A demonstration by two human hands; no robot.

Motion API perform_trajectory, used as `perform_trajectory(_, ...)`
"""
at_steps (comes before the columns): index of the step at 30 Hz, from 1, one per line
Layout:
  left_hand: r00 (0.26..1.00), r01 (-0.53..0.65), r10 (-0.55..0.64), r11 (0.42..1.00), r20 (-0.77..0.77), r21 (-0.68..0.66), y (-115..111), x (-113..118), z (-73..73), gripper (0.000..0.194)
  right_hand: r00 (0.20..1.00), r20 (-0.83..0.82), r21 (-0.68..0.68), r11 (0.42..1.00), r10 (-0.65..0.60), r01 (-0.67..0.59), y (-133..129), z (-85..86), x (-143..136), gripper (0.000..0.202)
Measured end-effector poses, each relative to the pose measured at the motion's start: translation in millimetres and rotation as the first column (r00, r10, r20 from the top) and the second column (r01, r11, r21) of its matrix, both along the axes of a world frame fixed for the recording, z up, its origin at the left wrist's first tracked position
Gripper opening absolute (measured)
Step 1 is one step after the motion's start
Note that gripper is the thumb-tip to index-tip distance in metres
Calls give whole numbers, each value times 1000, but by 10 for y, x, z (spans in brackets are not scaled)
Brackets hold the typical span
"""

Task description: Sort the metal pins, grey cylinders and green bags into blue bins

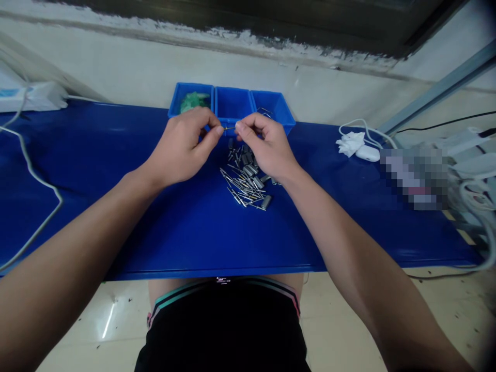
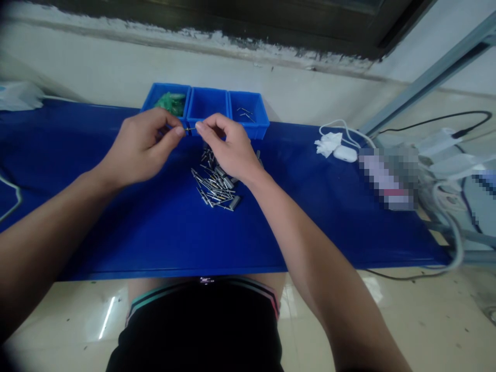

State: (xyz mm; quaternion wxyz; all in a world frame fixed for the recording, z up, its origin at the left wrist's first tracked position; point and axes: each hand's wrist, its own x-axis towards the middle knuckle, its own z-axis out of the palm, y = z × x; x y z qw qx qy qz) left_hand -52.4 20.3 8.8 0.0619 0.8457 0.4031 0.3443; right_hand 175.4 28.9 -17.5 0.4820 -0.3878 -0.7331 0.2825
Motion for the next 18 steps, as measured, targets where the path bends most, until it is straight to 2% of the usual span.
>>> perform_trajectory(5, 1000, -3, 3, 1000, -16, -1, -28, 13, 18, 39, 992, -120, -49, 998, -32, 27, 28, 72, 2, 55)
perform_trajectory(9, 990, 72, -73, 997, -123, -17, -3, -7, -18, 44, 958, -220, -179, 973, -182, 144, 68, 149, 111, 48)
perform_trajectory(14, 940, 210, -225, 974, -258, -86, 43, 0, -113, 46, 877, -292, -405, 880, -382, 248, 162, 131, 334, 47)
perform_trajectory(18, 915, 210, -246, 967, -320, -143, 43, 16, -150, 48, 769, -378, -544, 796, -515, 265, 216, 94, 415, 34)
